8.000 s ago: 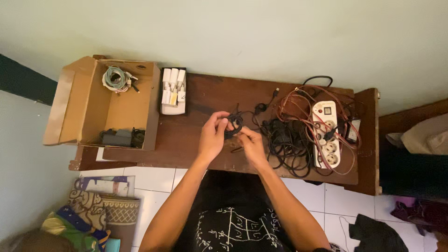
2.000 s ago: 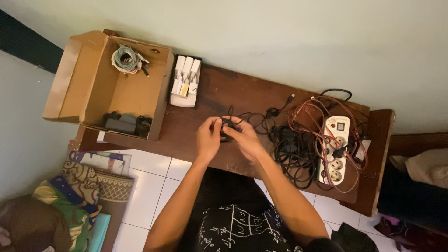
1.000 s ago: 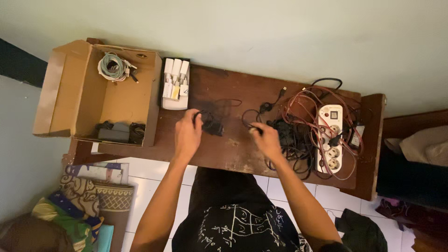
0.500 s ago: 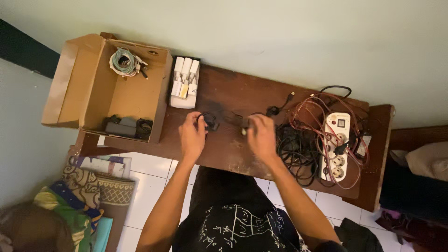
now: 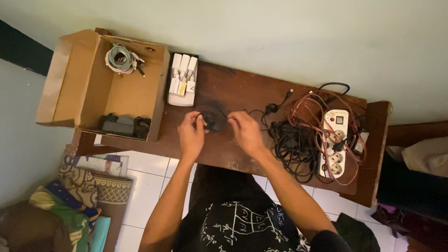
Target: The person unwinds a black power adapter cable and a separate thin black wire by hand on a wooden shelf, pulling them apart from a larger tangled cluster of power strips and cords.
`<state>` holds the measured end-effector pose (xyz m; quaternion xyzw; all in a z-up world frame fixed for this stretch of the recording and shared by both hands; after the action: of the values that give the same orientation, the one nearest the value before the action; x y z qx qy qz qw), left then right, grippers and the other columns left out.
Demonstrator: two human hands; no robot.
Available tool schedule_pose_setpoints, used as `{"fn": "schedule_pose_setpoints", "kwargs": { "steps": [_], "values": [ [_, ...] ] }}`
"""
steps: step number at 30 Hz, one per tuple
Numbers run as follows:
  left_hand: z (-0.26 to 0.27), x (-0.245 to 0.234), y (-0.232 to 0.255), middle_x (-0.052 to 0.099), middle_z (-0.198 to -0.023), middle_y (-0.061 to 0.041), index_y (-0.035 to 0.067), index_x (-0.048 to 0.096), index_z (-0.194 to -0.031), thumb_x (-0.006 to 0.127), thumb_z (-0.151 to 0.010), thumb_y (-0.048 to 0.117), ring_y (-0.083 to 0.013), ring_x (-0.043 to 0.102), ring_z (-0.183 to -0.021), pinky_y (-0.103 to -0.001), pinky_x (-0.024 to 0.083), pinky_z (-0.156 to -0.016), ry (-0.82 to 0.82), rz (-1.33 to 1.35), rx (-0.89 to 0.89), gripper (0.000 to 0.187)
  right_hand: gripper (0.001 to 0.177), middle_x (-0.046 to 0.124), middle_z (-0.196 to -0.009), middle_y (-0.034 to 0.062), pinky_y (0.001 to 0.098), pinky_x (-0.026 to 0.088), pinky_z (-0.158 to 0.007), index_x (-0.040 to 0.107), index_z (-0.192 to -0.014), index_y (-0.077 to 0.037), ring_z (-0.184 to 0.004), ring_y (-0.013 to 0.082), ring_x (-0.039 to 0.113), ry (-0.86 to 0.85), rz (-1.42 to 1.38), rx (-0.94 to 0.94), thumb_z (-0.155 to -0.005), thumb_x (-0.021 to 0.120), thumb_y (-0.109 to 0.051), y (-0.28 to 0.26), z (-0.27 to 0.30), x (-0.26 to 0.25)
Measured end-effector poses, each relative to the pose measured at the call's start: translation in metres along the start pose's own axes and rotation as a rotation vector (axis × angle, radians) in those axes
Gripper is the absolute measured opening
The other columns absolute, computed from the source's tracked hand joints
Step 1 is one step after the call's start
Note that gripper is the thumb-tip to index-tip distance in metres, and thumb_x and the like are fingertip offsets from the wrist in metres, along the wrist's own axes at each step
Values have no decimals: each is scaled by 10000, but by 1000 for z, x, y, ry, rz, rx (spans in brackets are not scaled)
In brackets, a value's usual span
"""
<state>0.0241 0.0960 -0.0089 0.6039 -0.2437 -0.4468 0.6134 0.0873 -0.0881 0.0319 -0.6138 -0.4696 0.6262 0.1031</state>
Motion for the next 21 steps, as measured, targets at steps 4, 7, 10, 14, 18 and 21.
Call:
{"fn": "schedule_pose_setpoints", "kwargs": {
  "steps": [4, 7, 10, 14, 18, 21],
  "values": [
    [-10, -15, -10, 702, -852, -90, -57, 632, -1131, 575, -1027, 101, -112, 678, -732, -279, 644, -606, 24, 131, 15, 197, 121, 739, -1022, 168, 413, 569, -858, 713, -1053, -24, -950, 321, 723, 223, 113, 23, -1013, 650, -119, 82, 22, -34],
    [-17, -25, -16, 694, -860, -85, -61, 624, -1132, 569, -1031, 100, -107, 675, -735, -289, 622, -611, 38, 147, 28, 198, 170, 733, -1001, 186, 435, 558, -835, 726, -1067, -34, -915, 355, 709, 301, 207, 285, -1000, 671, -181, 178, 45, -63],
    [-21, -30, -20, 694, -851, -87, -65, 619, -1130, 564, -1033, 97, -112, 673, -713, -285, 636, -606, 50, 138, 4, 197, 187, 723, -988, 189, 464, 541, -869, 736, -1065, -51, -939, 376, 703, 294, 320, 558, -1047, 667, -224, 244, 66, -90],
    [-16, -22, -15, 692, -844, -88, -62, 621, -1136, 561, -1032, 89, -112, 674, -719, -285, 647, -602, 35, 170, 33, 193, 241, 664, -1103, 219, 477, 517, -901, 696, -1162, -43, -1027, 413, 647, 304, 436, 334, -922, 683, -70, 187, 65, -94],
    [-7, -6, -7, 699, -828, -82, -51, 618, -1122, 570, -1030, 100, -112, 683, -707, -280, 646, -604, 29, 181, 46, 183, 448, 628, -1237, 213, 451, 520, -991, 627, -1276, -34, -1154, 381, 629, 244, 190, -20, -840, 608, 64, 60, 40, -68],
    [-3, 3, 1, 704, -829, -72, -36, 611, -1130, 568, -1033, 114, -109, 693, -704, -273, 639, -606, -3, 123, 38, 183, 424, 666, -1268, 158, 424, 556, -904, 638, -1239, -68, -1035, 326, 703, 34, 13, 6, -834, 577, 43, -9, 21, -39]
  ]
}}
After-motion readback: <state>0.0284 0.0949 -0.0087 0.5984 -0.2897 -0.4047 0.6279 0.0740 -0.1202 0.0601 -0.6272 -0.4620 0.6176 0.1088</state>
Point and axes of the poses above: each hand's wrist, its own z-axis away from the middle knuckle, its own x-axis out of the palm, y = z × x, the point moved 6 cm from there along -z, towards the middle knuckle
